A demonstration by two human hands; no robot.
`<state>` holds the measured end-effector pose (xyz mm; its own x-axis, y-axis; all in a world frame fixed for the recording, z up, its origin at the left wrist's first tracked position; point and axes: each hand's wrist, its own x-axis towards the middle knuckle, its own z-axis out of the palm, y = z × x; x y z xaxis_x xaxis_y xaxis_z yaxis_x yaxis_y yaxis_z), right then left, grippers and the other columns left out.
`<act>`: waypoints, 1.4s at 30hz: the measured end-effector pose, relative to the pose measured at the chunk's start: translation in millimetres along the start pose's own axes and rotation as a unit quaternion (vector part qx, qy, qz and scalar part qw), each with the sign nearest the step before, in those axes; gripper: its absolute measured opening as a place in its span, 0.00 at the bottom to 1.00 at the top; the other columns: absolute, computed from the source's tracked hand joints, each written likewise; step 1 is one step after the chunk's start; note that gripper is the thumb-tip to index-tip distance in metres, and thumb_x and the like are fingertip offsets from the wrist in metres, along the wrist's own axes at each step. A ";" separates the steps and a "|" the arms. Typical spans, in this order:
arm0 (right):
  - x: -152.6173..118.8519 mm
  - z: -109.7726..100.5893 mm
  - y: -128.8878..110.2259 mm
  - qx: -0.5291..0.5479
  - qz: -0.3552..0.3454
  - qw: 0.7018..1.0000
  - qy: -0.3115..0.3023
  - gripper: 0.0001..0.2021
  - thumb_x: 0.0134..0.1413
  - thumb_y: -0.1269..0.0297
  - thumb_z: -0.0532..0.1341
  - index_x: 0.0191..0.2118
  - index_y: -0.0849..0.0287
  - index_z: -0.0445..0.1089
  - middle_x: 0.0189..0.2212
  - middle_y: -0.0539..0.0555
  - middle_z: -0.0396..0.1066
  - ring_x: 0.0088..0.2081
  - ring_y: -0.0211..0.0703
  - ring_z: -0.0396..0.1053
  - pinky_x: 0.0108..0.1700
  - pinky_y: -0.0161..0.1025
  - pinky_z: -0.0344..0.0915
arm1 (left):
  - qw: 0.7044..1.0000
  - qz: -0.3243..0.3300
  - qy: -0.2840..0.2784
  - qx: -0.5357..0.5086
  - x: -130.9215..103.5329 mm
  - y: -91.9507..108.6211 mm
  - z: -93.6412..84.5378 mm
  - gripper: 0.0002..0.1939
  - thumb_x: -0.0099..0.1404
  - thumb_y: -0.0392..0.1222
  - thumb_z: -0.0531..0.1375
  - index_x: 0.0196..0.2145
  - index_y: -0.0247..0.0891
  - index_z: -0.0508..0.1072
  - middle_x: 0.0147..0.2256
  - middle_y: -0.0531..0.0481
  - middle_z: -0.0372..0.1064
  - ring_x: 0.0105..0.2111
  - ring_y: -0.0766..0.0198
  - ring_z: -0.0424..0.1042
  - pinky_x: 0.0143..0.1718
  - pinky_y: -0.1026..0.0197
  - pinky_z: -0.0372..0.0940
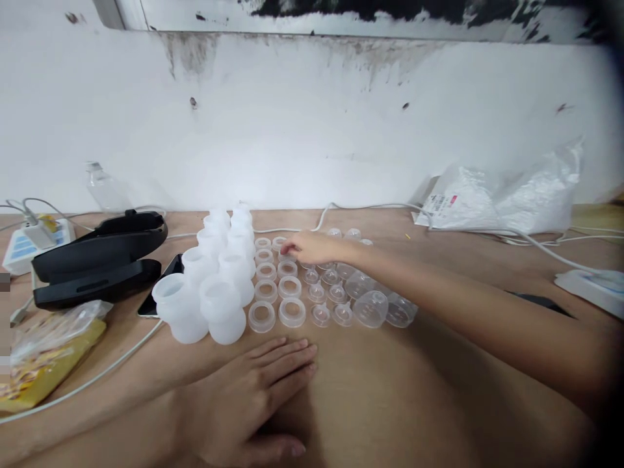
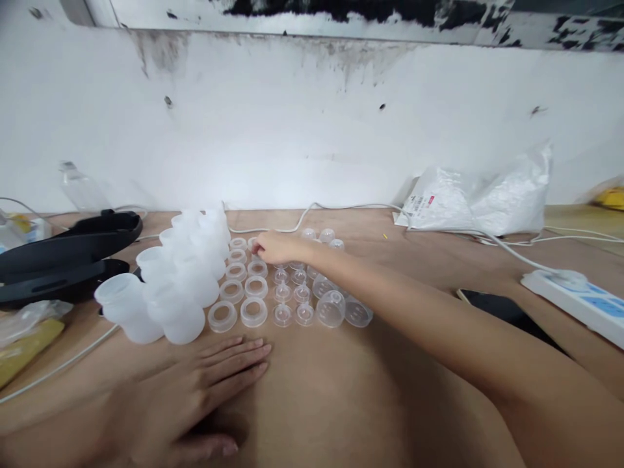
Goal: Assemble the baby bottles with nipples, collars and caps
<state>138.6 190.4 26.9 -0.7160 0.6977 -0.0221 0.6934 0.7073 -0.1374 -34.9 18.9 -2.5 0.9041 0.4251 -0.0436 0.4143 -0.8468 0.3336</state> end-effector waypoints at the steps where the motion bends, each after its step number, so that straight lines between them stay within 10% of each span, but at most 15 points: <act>1: -0.7 1.3 -0.7 -0.002 -0.001 1.000 0.000 0.17 0.47 0.77 0.50 0.41 0.63 0.72 0.39 0.55 0.74 0.37 0.42 0.71 0.36 0.33 0.63 | 1.000 0.000 0.000 0.001 -0.1 0.1 -0.1 0.33 0.63 0.49 0.51 0.60 0.31 0.45 0.61 0.41 0.39 0.60 0.59 0.39 0.60 0.53 0.42; 11: -7.0 -4.8 -11.4 -0.021 -0.035 0.998 0.056 0.14 0.53 0.72 0.51 0.42 0.66 0.70 0.40 0.59 0.72 0.41 0.45 0.68 0.44 0.39 0.62 | 1.000 0.016 -0.011 -0.008 1.6 0.0 -1.4 0.34 0.62 0.49 0.51 0.59 0.27 0.46 0.60 0.37 0.41 0.60 0.57 0.40 0.60 0.52 0.42; 16: -91.0 -7.3 -46.9 -0.007 -0.122 0.977 0.177 0.20 0.60 0.63 0.46 0.53 0.68 0.61 0.54 0.62 0.59 0.56 0.45 0.55 0.56 0.45 0.52 | 1.000 -0.024 -0.010 0.003 -2.1 -2.2 0.5 0.35 0.64 0.52 0.47 0.60 0.28 0.40 0.61 0.38 0.34 0.61 0.55 0.35 0.59 0.48 0.39; 23: -193.5 49.1 -52.1 -0.003 -0.147 0.989 -0.007 0.30 0.58 0.56 0.49 0.61 0.67 0.42 0.61 0.59 0.40 0.62 0.47 0.36 0.60 0.49 0.44 | 0.998 -0.030 -0.041 0.020 -3.2 -9.8 0.4 0.37 0.63 0.55 0.47 0.61 0.34 0.34 0.62 0.41 0.30 0.61 0.57 0.36 0.59 0.51 0.42; 42: -189.4 52.8 -49.2 0.048 -0.116 0.992 -0.033 0.30 0.57 0.54 0.49 0.61 0.62 0.42 0.62 0.58 0.33 0.62 0.48 0.30 0.61 0.50 0.37 | 0.999 -0.040 -0.024 0.019 -1.8 -8.5 3.8 0.38 0.62 0.53 0.49 0.61 0.36 0.35 0.62 0.43 0.31 0.61 0.56 0.37 0.59 0.51 0.41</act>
<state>235.9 17.4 -14.5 -0.8610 0.5067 -0.0429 0.5011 0.8312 -0.2407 -39.7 24.2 -8.8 0.8713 0.4772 -0.1143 0.4886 -0.8225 0.2911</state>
